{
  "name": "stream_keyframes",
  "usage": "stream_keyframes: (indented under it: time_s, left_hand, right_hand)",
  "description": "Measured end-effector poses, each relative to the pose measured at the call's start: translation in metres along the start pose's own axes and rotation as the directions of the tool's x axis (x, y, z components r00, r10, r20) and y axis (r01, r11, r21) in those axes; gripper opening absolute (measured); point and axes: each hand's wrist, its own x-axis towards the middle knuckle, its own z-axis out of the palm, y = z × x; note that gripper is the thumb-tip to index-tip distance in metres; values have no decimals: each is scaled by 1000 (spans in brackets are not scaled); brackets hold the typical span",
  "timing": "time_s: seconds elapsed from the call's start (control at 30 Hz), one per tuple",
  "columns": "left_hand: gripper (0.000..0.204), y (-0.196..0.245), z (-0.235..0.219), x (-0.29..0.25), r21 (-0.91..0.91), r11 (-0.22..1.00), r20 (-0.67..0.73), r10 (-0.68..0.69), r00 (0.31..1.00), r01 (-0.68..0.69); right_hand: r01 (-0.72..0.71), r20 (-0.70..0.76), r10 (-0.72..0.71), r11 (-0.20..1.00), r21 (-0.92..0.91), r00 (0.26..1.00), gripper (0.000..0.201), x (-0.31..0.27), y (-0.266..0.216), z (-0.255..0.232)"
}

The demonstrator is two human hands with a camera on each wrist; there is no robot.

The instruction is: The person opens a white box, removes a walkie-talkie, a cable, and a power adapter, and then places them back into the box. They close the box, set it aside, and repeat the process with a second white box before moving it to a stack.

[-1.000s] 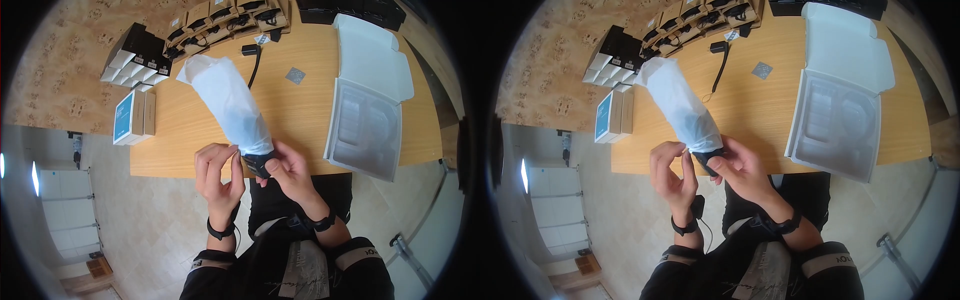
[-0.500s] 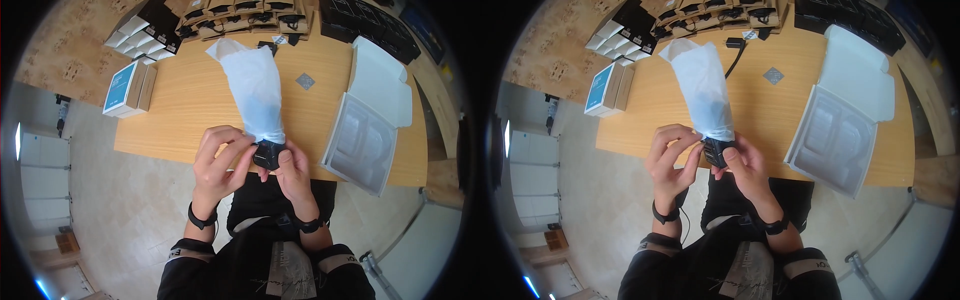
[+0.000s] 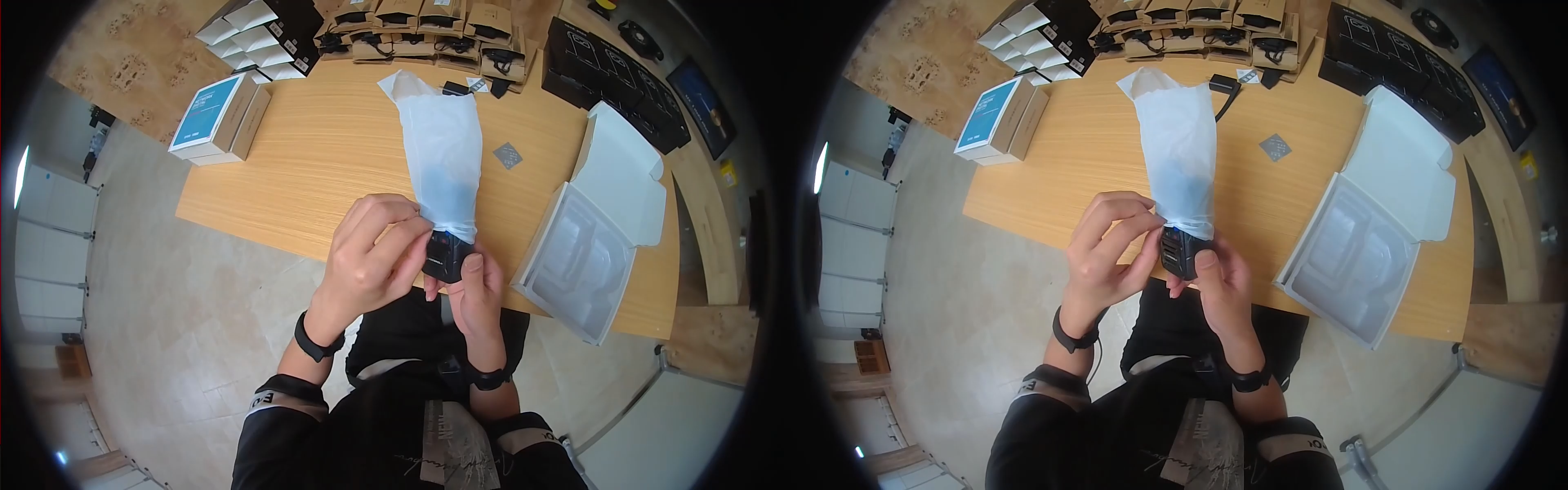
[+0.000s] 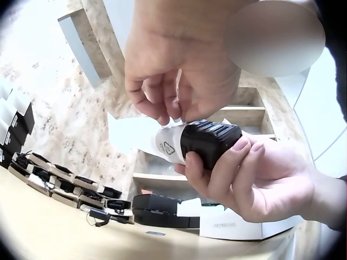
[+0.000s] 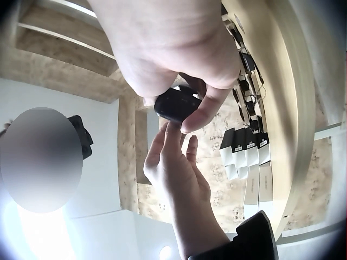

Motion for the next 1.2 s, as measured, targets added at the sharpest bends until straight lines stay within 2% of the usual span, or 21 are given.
stream_keyframes:
  time_s: [0.03, 0.1, 0.23, 0.3, 0.5, 0.6, 0.67, 0.73, 0.9, 0.93, 0.97, 1.0, 1.03, 1.07, 1.1, 1.13, 1.2]
  left_hand:
    - [20, 0, 1, -1, -1, 1000, -6, -1, 1000, 1]
    - [21, 1, 4, -4, -107, 990, -72, -99, 992, 91]
    - [22, 1, 10, -10, -119, 988, -122, -115, 986, 100]
    - [22, 3, 10, -13, -34, 999, -137, -47, 990, 42]
    - [25, 2, 9, -21, -20, 999, -72, 33, 997, -34]
    - [25, 1, 6, -20, -24, 999, -58, 36, 998, -38]
    - [25, -1, 4, -21, -45, 998, -30, 35, 999, -36]
    - [24, -3, 3, -22, -70, 997, -1, 37, 999, -37]
    - [25, -5, 2, -27, -143, 988, 72, -45, 996, 55]
    - [25, -5, 1, -30, -144, 988, 72, -40, 997, 50]
    - [28, -5, -1, -34, -198, 962, 107, -169, 980, 188]
    - [32, -5, 0, -38, -246, 914, 147, -293, 945, 322]
    - [32, -7, 4, -40, -248, 915, 147, -288, 946, 317]
    - [49, -8, 8, -44, -548, 682, 142, -495, 857, 484]
    - [67, -8, 11, -46, -774, 337, 208, -663, 719, 536]
    - [67, -9, 11, -44, -773, 339, 207, -664, 719, 536]
    - [95, -12, 10, -37, -774, 148, 473, -511, 717, 616]
  right_hand:
    - [-5, -4, 6, 999, 43, 1000, 51, 0, 0, 1]
    - [-8, -7, 9, 997, 81, 1000, 50, 0, 0, 3]
    - [-32, -27, 35, 995, 96, 999, 49, 0, -1, 5]
    - [-45, -34, 49, 992, 119, 998, 49, 0, 0, 4]
    - [-65, -71, 87, 960, 271, 994, 53, -1, 5, 10]
    - [-49, -58, 66, 965, 259, 996, 50, -1, 10, 8]
    - [-7, -49, 14, 989, 148, 999, 52, -1, 11, 4]
    - [10, -49, -4, 991, 131, 999, 51, 0, 10, 3]
    - [57, -51, -52, 994, 98, 997, 56, -2, 15, -1]
    - [123, -80, -127, 991, -59, 989, 62, -1, 12, 3]
    - [179, -98, -204, 960, -217, 974, 71, 0, 10, 5]
    - [182, -98, -207, 959, -217, 973, 71, 0, 10, 5]
    - [226, -60, -264, 904, -364, 963, 79, 0, 10, 4]
    - [263, -16, -313, 825, -499, 950, 88, -1, 11, 3]
    - [268, -53, -357, 782, -562, 932, 92, -2, 17, 4]
    - [269, -52, -357, 783, -561, 933, 92, -3, 19, 5]
    - [289, -9, -402, 673, -680, 916, 92, -5, 23, 8]
